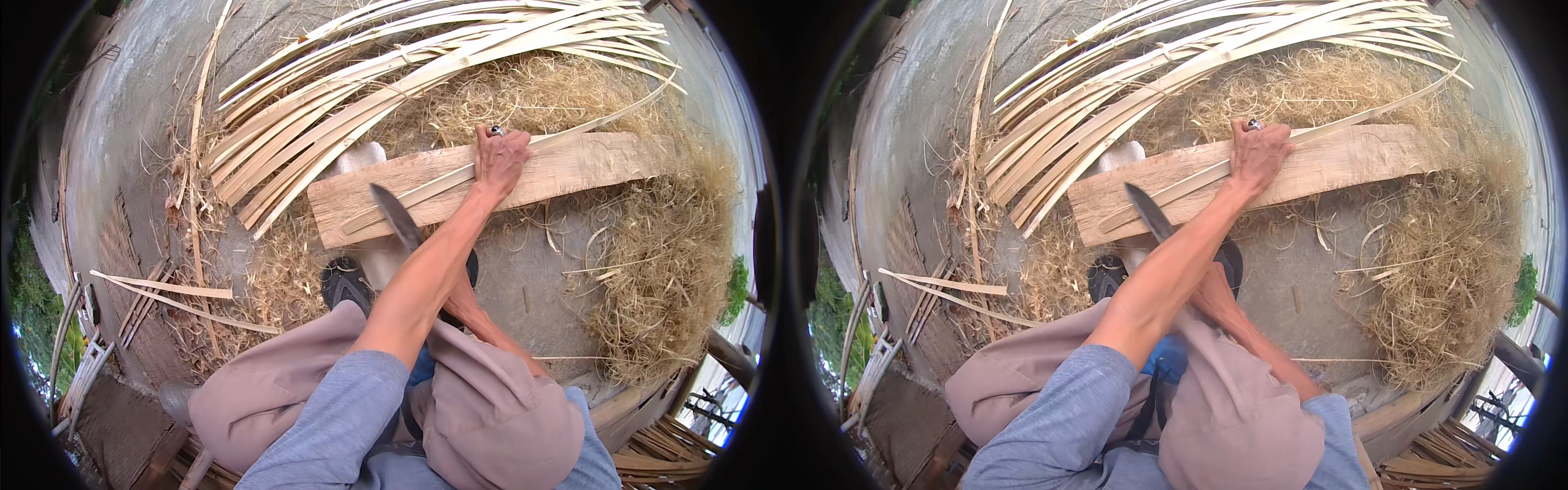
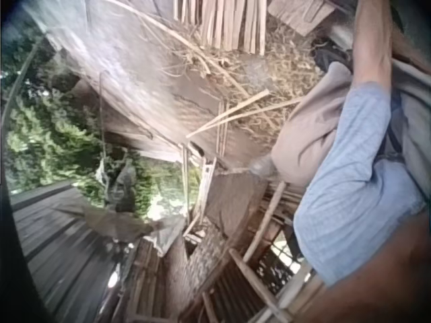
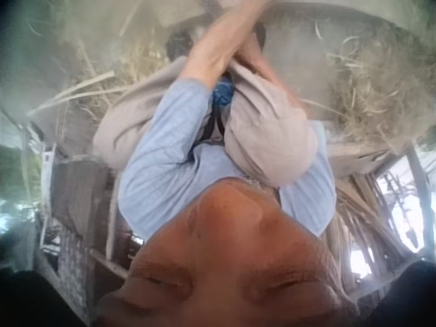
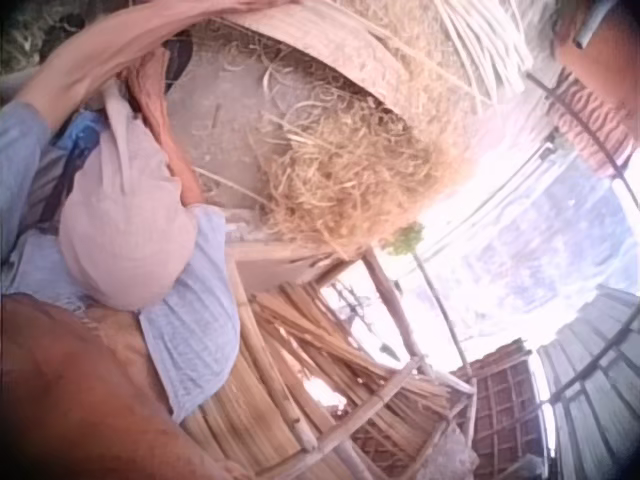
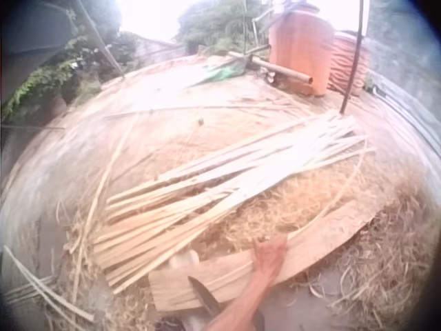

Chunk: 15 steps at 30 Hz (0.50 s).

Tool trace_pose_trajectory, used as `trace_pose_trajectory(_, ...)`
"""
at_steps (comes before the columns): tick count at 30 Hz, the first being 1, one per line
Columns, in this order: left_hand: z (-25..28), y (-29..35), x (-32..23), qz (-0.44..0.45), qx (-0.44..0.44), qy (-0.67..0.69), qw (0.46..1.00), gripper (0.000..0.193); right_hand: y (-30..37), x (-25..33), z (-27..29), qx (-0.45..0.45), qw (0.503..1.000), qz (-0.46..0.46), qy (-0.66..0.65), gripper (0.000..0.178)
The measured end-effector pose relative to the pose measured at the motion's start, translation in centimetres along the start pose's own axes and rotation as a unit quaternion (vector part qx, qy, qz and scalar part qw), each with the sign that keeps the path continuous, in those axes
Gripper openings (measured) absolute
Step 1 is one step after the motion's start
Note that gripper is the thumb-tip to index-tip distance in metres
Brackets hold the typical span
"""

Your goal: The person splits long bamboo strips into thinner slivers using a knife on a wooden block. They repeatedly position each strip, split it, and set the finished pieces aside.

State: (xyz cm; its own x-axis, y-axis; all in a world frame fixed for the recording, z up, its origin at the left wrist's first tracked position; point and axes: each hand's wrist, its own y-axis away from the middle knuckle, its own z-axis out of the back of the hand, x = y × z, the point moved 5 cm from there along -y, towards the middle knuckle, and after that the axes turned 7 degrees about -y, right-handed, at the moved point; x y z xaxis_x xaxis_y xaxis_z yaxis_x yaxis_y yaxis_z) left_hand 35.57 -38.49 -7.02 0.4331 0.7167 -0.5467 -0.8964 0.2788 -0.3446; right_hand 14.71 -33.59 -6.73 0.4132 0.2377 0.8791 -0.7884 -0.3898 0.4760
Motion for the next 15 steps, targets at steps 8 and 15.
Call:
trace_pose_trajectory(8,-0.2,-0.5,0.4,-0.003,0.038,0.010,0.999,0.028,1.6,2.8,-2.1,-0.067,0.996,-0.002,0.055,0.053)
trace_pose_trajectory(15,-1.8,-0.4,1.5,0.021,0.023,0.124,0.992,0.026,0.9,-5.2,1.0,-0.147,0.986,0.068,0.031,0.044)
